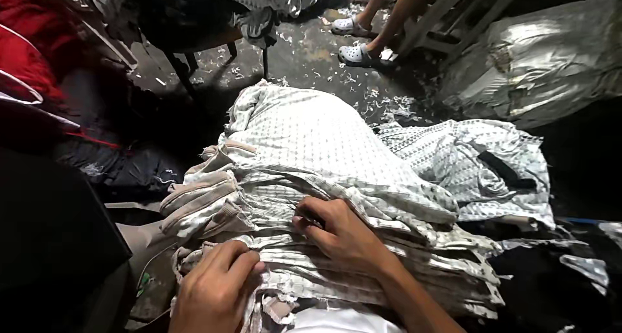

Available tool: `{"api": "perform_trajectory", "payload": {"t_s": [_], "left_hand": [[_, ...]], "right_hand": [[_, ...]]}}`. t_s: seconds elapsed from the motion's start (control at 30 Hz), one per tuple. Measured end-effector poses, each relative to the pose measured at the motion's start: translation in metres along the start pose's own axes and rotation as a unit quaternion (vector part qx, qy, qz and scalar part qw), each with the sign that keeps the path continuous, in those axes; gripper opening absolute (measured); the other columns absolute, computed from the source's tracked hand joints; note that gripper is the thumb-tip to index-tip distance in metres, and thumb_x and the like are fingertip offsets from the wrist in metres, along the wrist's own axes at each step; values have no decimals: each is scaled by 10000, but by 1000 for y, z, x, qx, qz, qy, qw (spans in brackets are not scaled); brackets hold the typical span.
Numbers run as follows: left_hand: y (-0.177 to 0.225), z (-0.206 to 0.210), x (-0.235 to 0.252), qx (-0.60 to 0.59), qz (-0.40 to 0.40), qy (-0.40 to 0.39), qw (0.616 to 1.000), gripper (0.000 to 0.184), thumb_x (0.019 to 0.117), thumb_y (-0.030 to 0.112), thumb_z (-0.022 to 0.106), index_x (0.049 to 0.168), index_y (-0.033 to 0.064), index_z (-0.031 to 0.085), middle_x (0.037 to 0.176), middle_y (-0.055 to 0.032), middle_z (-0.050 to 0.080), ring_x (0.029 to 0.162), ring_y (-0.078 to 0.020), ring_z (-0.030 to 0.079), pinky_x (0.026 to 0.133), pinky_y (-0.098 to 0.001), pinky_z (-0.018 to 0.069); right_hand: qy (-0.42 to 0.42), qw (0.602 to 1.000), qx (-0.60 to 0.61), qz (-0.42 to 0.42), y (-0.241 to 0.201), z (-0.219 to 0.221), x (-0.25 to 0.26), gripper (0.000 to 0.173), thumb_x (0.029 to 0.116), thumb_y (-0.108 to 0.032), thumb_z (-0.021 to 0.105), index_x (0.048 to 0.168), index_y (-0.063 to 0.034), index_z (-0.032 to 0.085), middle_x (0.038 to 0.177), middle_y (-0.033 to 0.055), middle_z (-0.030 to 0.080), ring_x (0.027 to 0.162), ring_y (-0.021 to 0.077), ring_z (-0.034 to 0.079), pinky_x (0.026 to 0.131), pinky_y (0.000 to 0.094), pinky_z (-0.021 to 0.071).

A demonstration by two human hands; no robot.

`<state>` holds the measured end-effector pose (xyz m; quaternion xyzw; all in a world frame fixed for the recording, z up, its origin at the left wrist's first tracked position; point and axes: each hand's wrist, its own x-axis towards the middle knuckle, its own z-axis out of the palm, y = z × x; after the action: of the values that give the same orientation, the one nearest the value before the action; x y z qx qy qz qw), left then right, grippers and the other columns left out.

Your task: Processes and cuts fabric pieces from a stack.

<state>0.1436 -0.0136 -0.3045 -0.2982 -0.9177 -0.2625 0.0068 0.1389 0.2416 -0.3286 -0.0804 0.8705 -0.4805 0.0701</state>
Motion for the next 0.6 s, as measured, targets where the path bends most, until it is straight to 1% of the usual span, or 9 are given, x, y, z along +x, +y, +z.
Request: {"api": "perform_trajectory", "payload": {"t_s": [0.1, 0.13, 0.2, 0.27, 0.3, 0.37, 0.43, 0.53, 0.6], "left_hand": [[-3, -14, -4, -57, -32, -15, 998, 274, 1035, 235, 578, 941, 26, 729, 958, -135, 740, 917, -218, 721, 807, -357, 592], [-4, -18, -5, -73, -41, -20, 996, 277, 1037, 227, 578, 937, 13, 723, 959, -145, 736, 921, -216, 718, 819, -352, 589], [-5, -21, -6, -95, -54, -21, 994, 283, 1041, 229, 577, 938, 9, 722, 962, -145, 732, 924, -197, 710, 834, -330, 581], [-4, -19, -4, -106, -56, -18, 993, 293, 1043, 248, 579, 957, 9, 725, 961, -144, 729, 929, -191, 702, 850, -327, 574], [-2, -16, -2, -93, -53, -16, 994, 310, 1045, 277, 577, 980, 15, 728, 959, -139, 730, 922, -203, 703, 838, -348, 577], [3, -2, 4, -19, -49, -3, 999, 382, 1041, 377, 553, 1024, 49, 748, 947, -124, 726, 871, -241, 707, 756, -403, 586], [11, 9, 10, 48, -61, -22, 997, 405, 1025, 387, 514, 1021, 68, 765, 956, -152, 688, 859, -323, 684, 723, -480, 567], [14, 11, 15, 82, -63, -41, 994, 267, 979, 277, 576, 933, 109, 779, 929, -128, 677, 844, -317, 683, 687, -466, 567], [7, 8, 14, 67, -57, -23, 996, 259, 976, 259, 564, 897, 122, 768, 897, -86, 706, 783, -262, 705, 617, -430, 574]], "right_hand": [[-10, 1000, 20, -9, -2, -2, -1, 184, 1001, -267, 595, 1021, -108, 687, 686, -49, 604, 567, 21, 550, 524, 205, 470], [-19, 999, 30, -14, -5, -3, -2, 259, 1033, -338, 571, 1061, -101, 673, 695, -43, 595, 568, 31, 545, 524, 216, 475], [-48, 998, 42, -8, -15, -5, -5, 437, 1065, -477, 462, 1172, -94, 645, 726, -20, 587, 595, 66, 554, 548, 271, 497], [-80, 995, 57, -17, -25, -7, -7, 493, 1095, -488, 363, 1220, -91, 627, 778, 6, 601, 654, 96, 584, 602, 308, 521], [-95, 993, 61, -25, -30, -7, -8, 477, 1105, -461, 354, 1211, -87, 630, 789, 16, 609, 675, 106, 597, 621, 318, 529], [-115, 991, 55, -36, -36, -6, -9, 460, 1104, -433, 380, 1177, -67, 648, 804, 51, 640, 712, 146, 637, 646, 362, 543], [-113, 992, 39, -28, -35, -2, -9, 457, 1096, -445, 404, 1139, -68, 660, 786, 52, 635, 700, 152, 631, 632, 362, 534], [-108, 994, 13, 13, -29, -2, -11, 439, 1086, -455, 432, 1100, -84, 666, 752, 34, 611, 663, 141, 610, 607, 345, 518], [-105, 994, 6, 19, -26, -1, -13, 438, 1084, -465, 435, 1088, -93, 667, 740, 19, 603, 654, 121, 600, 596, 321, 508]]}}
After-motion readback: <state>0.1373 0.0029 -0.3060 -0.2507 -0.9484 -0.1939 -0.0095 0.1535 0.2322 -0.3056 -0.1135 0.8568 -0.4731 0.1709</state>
